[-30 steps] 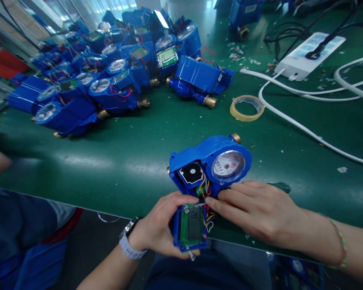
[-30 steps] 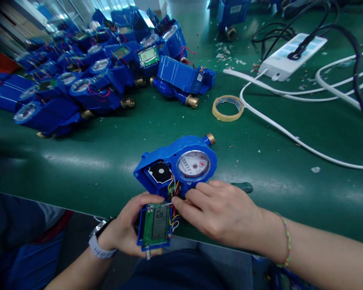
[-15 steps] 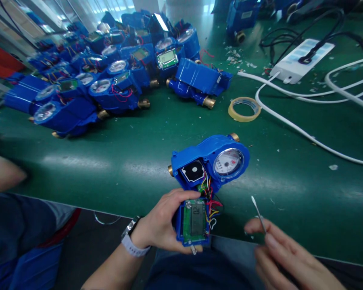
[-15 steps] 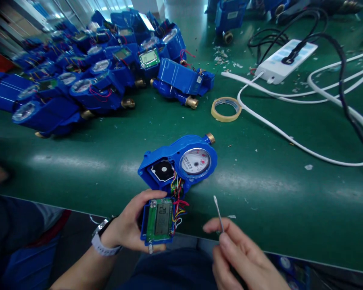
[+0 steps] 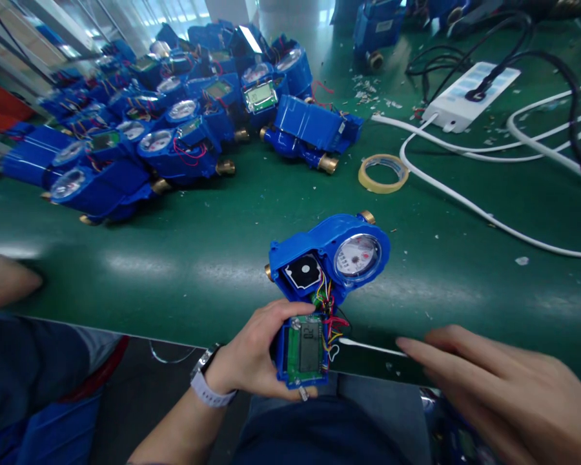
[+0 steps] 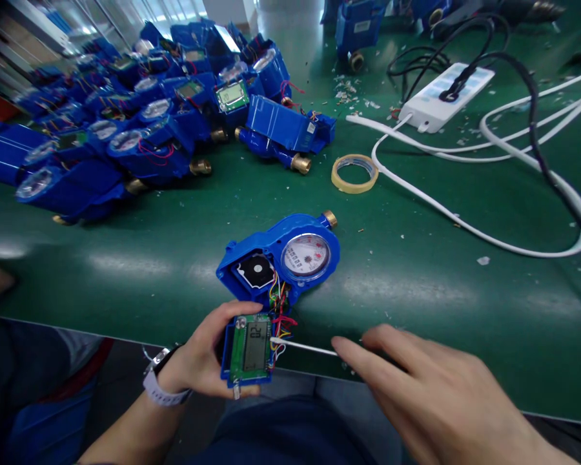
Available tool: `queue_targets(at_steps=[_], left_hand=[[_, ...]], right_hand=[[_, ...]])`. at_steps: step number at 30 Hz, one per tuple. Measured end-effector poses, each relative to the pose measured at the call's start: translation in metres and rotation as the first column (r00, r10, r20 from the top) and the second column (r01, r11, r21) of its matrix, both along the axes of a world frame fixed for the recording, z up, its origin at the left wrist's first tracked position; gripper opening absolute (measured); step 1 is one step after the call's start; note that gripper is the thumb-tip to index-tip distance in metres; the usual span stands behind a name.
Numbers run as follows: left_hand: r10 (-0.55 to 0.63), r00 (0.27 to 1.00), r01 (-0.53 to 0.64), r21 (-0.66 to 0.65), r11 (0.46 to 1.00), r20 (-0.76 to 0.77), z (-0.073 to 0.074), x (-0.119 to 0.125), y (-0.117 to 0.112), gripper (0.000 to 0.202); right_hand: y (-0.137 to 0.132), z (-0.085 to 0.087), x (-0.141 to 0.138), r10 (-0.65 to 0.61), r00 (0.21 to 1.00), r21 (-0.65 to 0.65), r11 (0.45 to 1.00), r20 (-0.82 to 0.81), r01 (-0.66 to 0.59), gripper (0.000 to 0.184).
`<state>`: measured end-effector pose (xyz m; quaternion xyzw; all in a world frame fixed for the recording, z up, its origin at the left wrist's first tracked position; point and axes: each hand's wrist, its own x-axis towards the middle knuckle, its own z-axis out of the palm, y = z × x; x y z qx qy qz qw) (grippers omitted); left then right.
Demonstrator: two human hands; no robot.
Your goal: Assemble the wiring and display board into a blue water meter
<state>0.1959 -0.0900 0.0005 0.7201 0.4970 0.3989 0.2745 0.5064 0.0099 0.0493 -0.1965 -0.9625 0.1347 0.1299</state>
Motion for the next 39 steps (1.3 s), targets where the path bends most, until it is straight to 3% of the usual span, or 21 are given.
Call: queue_targets(at_steps=[3, 8, 13, 20, 35, 39], left_hand=[[-0.025, 0.999, 0.025, 0.011, 1.0, -0.025, 0.004, -0.002, 0.003, 0.083], [-0.031, 0.999, 0.031, 0.003, 1.0, -0.027, 0.006, -0.004, 0.005, 0.082], [-0.042, 0.999, 0.042, -0.001, 0.999, -0.027, 0.005, -0.006, 0.005, 0.084], [-0.052, 0.998, 0.053, 0.022, 0.998, -0.045, 0.006, -0.007, 0.007, 0.08], [-0.031, 0.998, 0.033, 0.039, 0.999, -0.062, 0.008, -0.007, 0.009, 0.069], [-0.023, 0.997, 0.026, 0.042, 0.999, -0.073, 0.007, -0.007, 0.009, 0.068]], right_hand=[[0.024, 0.01, -0.016, 0.084, 0.996, 0.185, 0.979, 0.023, -0.086, 0.049], [0.035, 0.024, -0.027, 0.174, 0.984, 0.334, 0.926, 0.041, -0.177, 0.052], [0.036, 0.032, -0.038, 0.262, 0.964, 0.372, 0.891, 0.048, -0.261, 0.04], [0.045, 0.037, -0.046, 0.288, 0.956, 0.377, 0.881, 0.053, -0.286, 0.042], [0.078, 0.016, -0.063, 0.459, 0.888, 0.44, 0.797, 0.0, -0.413, 0.033], [0.083, 0.006, -0.063, 0.468, 0.884, 0.419, 0.805, -0.013, -0.42, 0.033]])
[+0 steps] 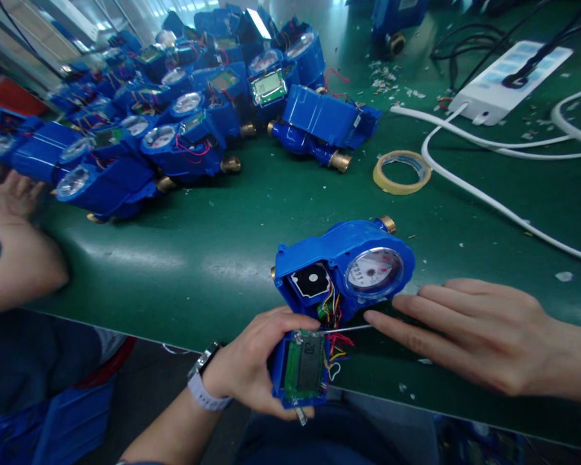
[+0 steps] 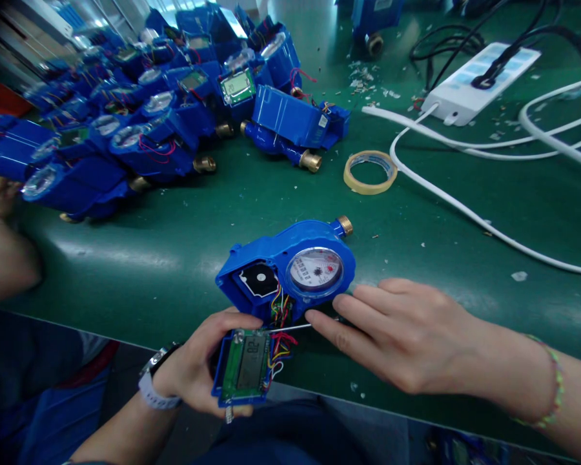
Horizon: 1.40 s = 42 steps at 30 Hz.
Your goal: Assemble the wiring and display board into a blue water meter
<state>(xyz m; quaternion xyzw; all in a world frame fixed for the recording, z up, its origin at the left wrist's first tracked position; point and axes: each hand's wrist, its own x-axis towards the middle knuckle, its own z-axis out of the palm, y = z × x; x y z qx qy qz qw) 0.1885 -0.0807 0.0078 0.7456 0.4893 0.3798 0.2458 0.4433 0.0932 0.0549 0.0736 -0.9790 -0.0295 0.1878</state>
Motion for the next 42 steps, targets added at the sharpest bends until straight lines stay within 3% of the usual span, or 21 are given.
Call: queue_targets(at_steps=[14, 19, 22, 27, 31, 35, 42], left_hand=[[0.017, 1.0, -0.017, 0.007, 1.0, 0.01, 0.0, -0.001, 0.001, 0.067], [-0.002, 1.0, 0.002, 0.003, 1.0, 0.006, -0.003, -0.001, 0.002, 0.069], [-0.011, 1.0, 0.011, -0.003, 1.0, 0.002, -0.003, -0.001, 0.003, 0.071], [-0.024, 1.0, 0.024, -0.003, 1.0, 0.009, 0.0, 0.0, 0.006, 0.069], [-0.046, 0.998, 0.047, -0.013, 0.999, 0.045, 0.001, -0.001, 0.008, 0.069], [-0.054, 0.996, 0.056, -0.028, 0.998, 0.075, 0.0, -0.001, 0.008, 0.068], [-0.097, 0.987, 0.104, -0.051, 0.993, 0.126, 0.0, -0.003, 0.008, 0.074]], right_hand=[[-0.007, -0.021, 0.006, -0.075, 0.992, -0.138, 0.986, 0.099, 0.089, 0.04], [-0.015, -0.001, -0.006, 0.005, 0.946, -0.154, 0.987, 0.325, 0.048, 0.067], [-0.022, 0.012, -0.015, 0.029, 0.937, -0.163, 0.986, 0.349, 0.03, 0.078], [-0.027, 0.027, -0.024, 0.016, 0.95, 0.011, 1.0, 0.313, -0.021, 0.055], [-0.019, 0.034, -0.029, 0.09, 0.942, 0.096, 0.987, 0.324, -0.128, 0.035], [-0.008, 0.024, -0.03, 0.161, 0.935, -0.037, 0.987, 0.315, -0.158, 0.037], [-0.009, 0.0, -0.024, 0.135, 0.952, -0.219, 0.973, 0.275, -0.074, 0.042]])
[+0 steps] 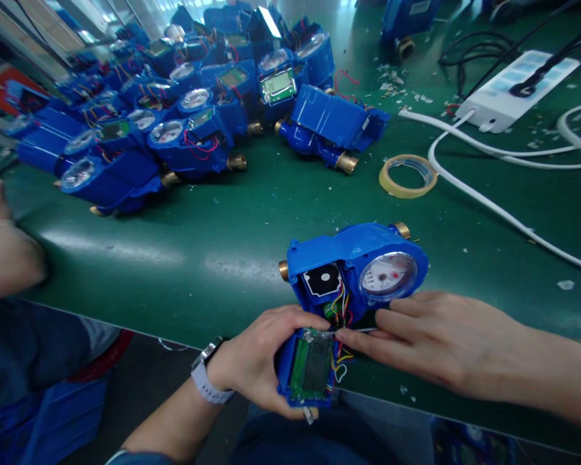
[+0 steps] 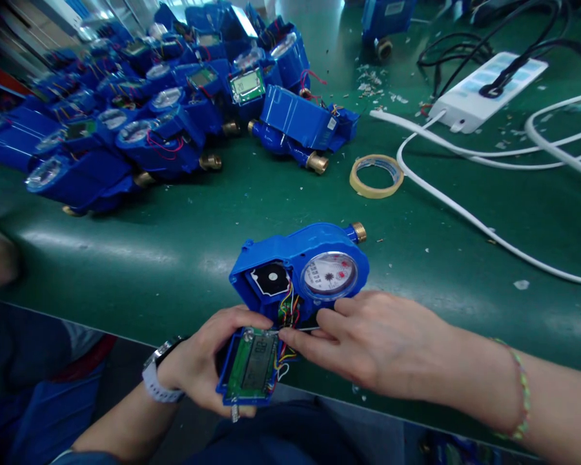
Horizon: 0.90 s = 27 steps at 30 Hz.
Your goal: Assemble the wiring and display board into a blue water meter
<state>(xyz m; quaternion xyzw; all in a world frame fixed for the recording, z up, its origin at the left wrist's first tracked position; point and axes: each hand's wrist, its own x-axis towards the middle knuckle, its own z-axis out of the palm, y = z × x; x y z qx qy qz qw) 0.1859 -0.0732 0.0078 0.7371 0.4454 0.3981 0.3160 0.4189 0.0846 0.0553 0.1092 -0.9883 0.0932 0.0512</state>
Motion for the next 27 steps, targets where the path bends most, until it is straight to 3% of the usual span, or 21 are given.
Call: queue_targets(at_steps=[3, 7, 15, 21, 27], left_hand=[[-0.005, 1.0, 0.005, -0.02, 1.0, 0.008, -0.001, -0.001, 0.0, 0.076], [0.004, 1.0, -0.004, -0.027, 1.0, 0.022, -0.001, 0.0, 0.001, 0.078], [-0.006, 0.999, 0.009, -0.053, 0.999, 0.045, -0.001, 0.0, 0.001, 0.077], [0.005, 0.996, 0.001, -0.071, 0.997, 0.087, -0.002, 0.001, 0.001, 0.074], [0.053, 0.978, -0.024, -0.144, 0.989, 0.201, -0.003, 0.006, -0.002, 0.074]], right_hand=[[-0.006, 0.001, -0.001, -0.029, 0.999, -0.035, 0.999, 0.033, 0.03, 0.045], [-0.016, 0.009, -0.008, -0.071, 0.996, 0.019, 0.997, 0.056, 0.07, 0.05], [-0.008, 0.008, -0.013, 0.004, 1.0, 0.051, 0.999, 0.011, -0.004, 0.049], [-0.006, -0.006, -0.008, 0.004, 0.998, -0.084, 0.996, 0.067, 0.001, 0.05], [-0.013, -0.014, -0.017, 0.037, 0.997, -0.221, 0.974, -0.062, -0.05, 0.041]])
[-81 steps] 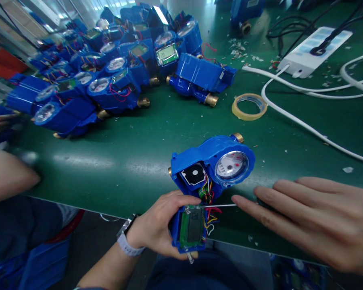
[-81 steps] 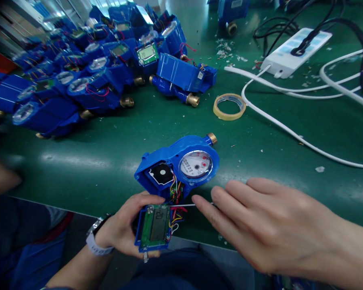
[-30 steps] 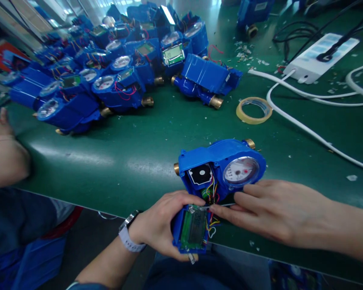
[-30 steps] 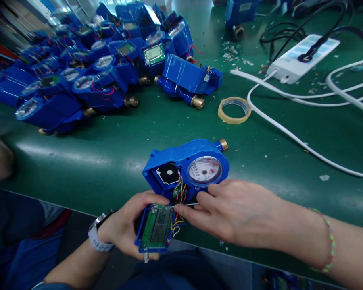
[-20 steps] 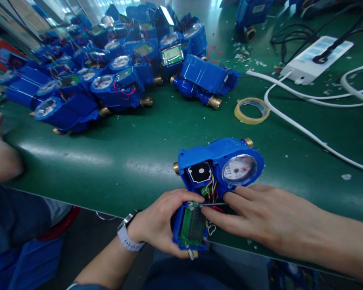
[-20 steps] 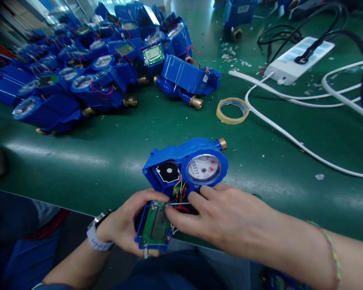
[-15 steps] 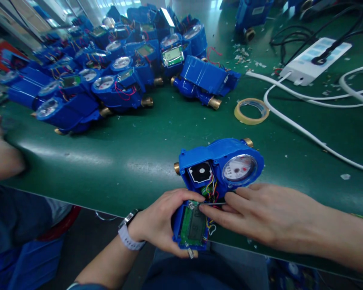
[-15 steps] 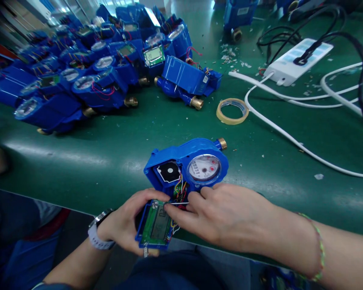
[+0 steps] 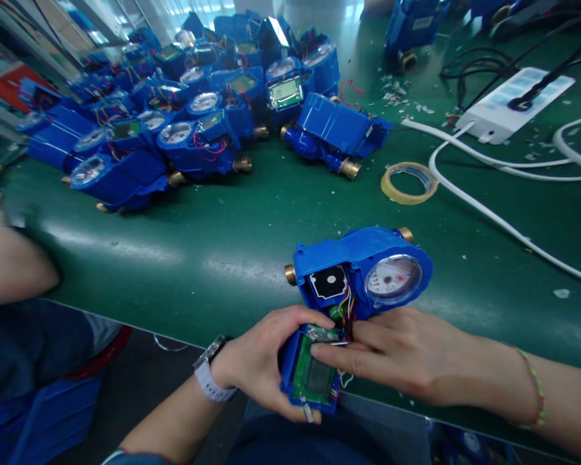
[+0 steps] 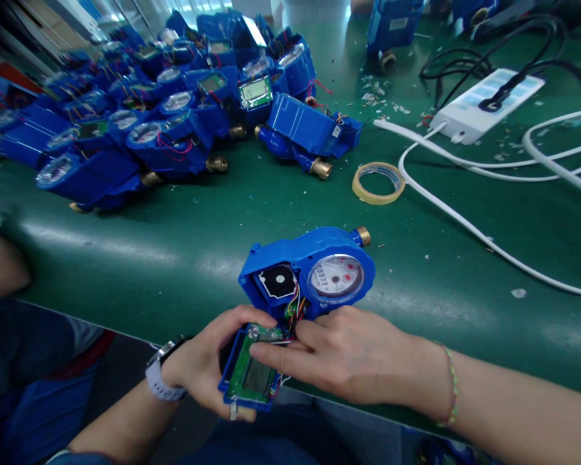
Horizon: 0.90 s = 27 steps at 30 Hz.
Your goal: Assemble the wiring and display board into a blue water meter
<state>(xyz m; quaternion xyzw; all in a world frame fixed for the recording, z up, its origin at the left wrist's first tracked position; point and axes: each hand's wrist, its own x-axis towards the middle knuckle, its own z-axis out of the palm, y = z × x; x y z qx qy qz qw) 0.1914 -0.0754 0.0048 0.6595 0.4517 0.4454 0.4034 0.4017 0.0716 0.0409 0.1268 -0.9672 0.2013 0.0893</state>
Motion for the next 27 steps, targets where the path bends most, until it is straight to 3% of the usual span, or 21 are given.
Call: queue_targets(at_steps=[3, 5, 8, 12, 18, 27], left_hand=[[0.0, 1.0, 0.0, 0.015, 1.0, 0.015, -0.001, 0.0, 0.0, 0.076], [0.0, 1.0, 0.0, 0.033, 0.999, 0.01, -0.002, 0.0, 0.0, 0.076], [0.011, 1.0, -0.009, 0.064, 0.998, -0.021, -0.004, 0.0, 0.0, 0.078], [0.046, 0.991, -0.024, 0.175, 0.984, -0.123, -0.006, 0.001, 0.0, 0.082], [0.056, 0.966, 0.013, 0.263, 0.965, -0.253, -0.003, 0.003, 0.003, 0.088], [0.051, 0.952, 0.049, 0.315, 0.948, -0.3, -0.009, 0.005, 0.003, 0.082]], right_hand=[[-0.002, 0.003, 0.002, -0.033, 0.999, -0.079, 0.996, 0.002, 0.033, 0.046], [-0.004, 0.01, 0.008, -0.153, 0.988, -0.16, 0.975, 0.035, 0.157, 0.045], [-0.008, 0.025, 0.018, -0.288, 0.938, -0.267, 0.904, 0.196, 0.333, 0.032], [-0.016, 0.039, 0.026, -0.3, 0.857, -0.27, 0.86, 0.419, 0.433, 0.032], [-0.022, 0.041, 0.03, -0.309, 0.812, -0.109, 0.905, 0.496, 0.411, 0.036], [-0.031, 0.05, 0.019, -0.305, 0.856, -0.115, 0.917, 0.418, 0.382, 0.057]])
